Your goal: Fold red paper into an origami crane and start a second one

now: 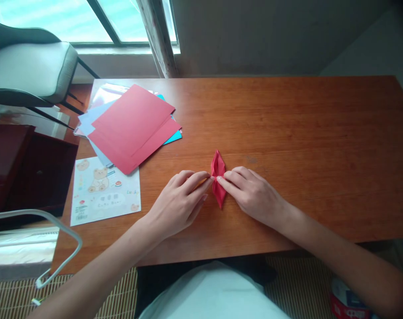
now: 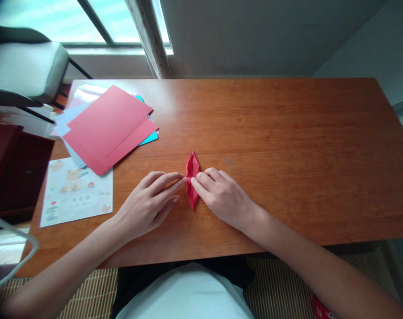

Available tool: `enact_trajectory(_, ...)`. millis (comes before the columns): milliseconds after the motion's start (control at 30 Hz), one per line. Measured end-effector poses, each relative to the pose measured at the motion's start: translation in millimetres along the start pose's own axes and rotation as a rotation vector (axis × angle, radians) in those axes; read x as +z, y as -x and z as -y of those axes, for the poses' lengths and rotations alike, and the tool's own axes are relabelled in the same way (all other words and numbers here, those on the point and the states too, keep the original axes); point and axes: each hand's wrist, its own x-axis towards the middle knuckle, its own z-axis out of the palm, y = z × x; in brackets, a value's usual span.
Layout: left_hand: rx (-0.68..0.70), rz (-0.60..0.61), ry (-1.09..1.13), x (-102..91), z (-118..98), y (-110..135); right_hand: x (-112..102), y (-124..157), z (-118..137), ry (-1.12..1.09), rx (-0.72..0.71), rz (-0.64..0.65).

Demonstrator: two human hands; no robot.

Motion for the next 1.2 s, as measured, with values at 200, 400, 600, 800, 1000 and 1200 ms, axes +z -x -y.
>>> enact_trajectory(200,0.071,0.049,-0.221,3.4,3,-6,2,1,0,0.003,0.007,-0.013)
enact_trajectory(400,0.179,0.068,-0.443,3.3,2,-1,0,0,1,0.013,0.010,0.001)
enact_trajectory(600,0.220,0.119,-0.524,-5.1,-2,-5,1,0,1,0.010,0.009,-0.005)
enact_trajectory(800,0.209,0.139,-0.532,-10.5,-5,-7,1,0,0,0.000,0.005,-0.009)
enact_trajectory(1000,0.191,0.169,-0.482,-13.0,-3,-5,2,1,-1,-0.019,0.011,-0.004)
enact_trajectory(1200,0.132,0.155,-0.349,-13.5,3,-5,4,2,-1,-0.043,0.020,0.006)
